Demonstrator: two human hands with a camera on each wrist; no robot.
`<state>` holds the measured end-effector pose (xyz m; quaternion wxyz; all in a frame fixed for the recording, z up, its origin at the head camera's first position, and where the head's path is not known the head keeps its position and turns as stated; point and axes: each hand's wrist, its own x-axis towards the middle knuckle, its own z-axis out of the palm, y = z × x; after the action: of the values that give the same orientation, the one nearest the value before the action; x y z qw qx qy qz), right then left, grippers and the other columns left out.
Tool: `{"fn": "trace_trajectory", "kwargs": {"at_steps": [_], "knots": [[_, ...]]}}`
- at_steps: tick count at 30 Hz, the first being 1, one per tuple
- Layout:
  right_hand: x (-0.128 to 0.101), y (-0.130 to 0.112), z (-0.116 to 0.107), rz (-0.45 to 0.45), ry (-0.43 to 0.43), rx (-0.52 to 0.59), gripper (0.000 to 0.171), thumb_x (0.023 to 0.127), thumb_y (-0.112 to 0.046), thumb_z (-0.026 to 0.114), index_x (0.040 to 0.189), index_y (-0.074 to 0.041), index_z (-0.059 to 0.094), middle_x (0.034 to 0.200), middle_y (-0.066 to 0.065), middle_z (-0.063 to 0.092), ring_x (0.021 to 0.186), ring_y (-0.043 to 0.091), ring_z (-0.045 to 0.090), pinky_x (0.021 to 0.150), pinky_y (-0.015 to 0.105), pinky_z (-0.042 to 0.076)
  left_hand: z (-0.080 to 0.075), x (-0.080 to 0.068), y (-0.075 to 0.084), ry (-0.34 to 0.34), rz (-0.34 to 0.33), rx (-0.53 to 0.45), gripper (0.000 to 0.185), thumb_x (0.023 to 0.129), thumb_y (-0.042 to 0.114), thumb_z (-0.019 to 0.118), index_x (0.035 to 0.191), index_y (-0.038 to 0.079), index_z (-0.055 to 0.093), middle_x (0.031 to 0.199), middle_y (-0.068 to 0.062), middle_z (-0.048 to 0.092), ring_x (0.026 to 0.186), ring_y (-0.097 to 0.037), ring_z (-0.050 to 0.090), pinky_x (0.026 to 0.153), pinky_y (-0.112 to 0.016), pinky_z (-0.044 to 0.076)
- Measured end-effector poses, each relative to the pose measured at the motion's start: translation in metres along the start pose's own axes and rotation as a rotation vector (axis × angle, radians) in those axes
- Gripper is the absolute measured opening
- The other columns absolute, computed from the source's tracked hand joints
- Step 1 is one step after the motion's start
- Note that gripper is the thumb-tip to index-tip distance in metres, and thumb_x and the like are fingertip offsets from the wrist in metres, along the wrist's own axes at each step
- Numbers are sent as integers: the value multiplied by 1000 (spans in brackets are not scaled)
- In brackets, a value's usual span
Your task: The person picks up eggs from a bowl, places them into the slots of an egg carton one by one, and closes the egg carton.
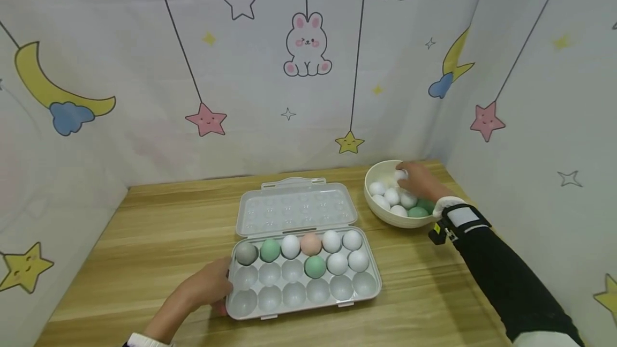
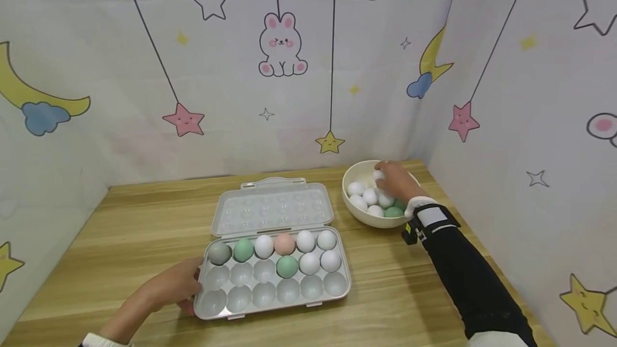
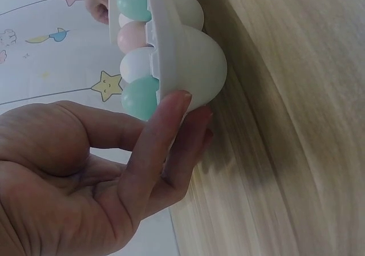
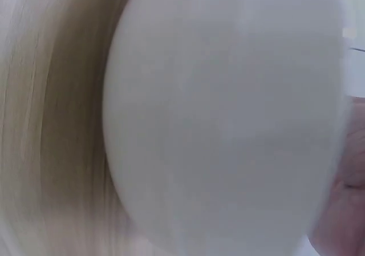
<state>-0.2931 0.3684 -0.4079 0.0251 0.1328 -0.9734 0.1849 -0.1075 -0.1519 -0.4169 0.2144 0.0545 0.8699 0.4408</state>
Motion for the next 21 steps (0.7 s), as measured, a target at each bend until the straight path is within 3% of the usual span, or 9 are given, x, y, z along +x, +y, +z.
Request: {"fn": "trace_trajectory", "kwargs": {"at_steps": [5,13,17,21], "knots": [[-9,-14,-13,29,60,108,44,100,-11,62,136,12,53,132,34,57,119,47,56,101,62,49,0,-1,-3,0,16,-7,37,70,-19,47,105,-10,54,80,-14,62,59,-27,65,48,-38,62],[-24,-44,-30,-2,199,161,38,97,-18,67,129,-1,57,116,16,62,104,32,58,92,51,55,-1,0,-4,-5,22,1,39,69,-19,48,107,-11,54,83,-15,62,62,-26,65,49,-39,62],[-34,-65,-38,-35,233,197,40,97,-19,69,131,-3,55,119,13,62,107,30,60,95,50,56,-1,0,-4,-7,19,5,37,70,-18,48,105,-10,54,83,-15,62,62,-26,65,49,-38,62],[-43,-88,-44,-123,279,236,38,97,-16,70,129,-1,56,119,14,63,106,30,62,95,51,57,0,1,-3,-18,34,0,37,70,-18,47,106,-11,54,83,-14,62,63,-25,65,49,-39,62]]}}
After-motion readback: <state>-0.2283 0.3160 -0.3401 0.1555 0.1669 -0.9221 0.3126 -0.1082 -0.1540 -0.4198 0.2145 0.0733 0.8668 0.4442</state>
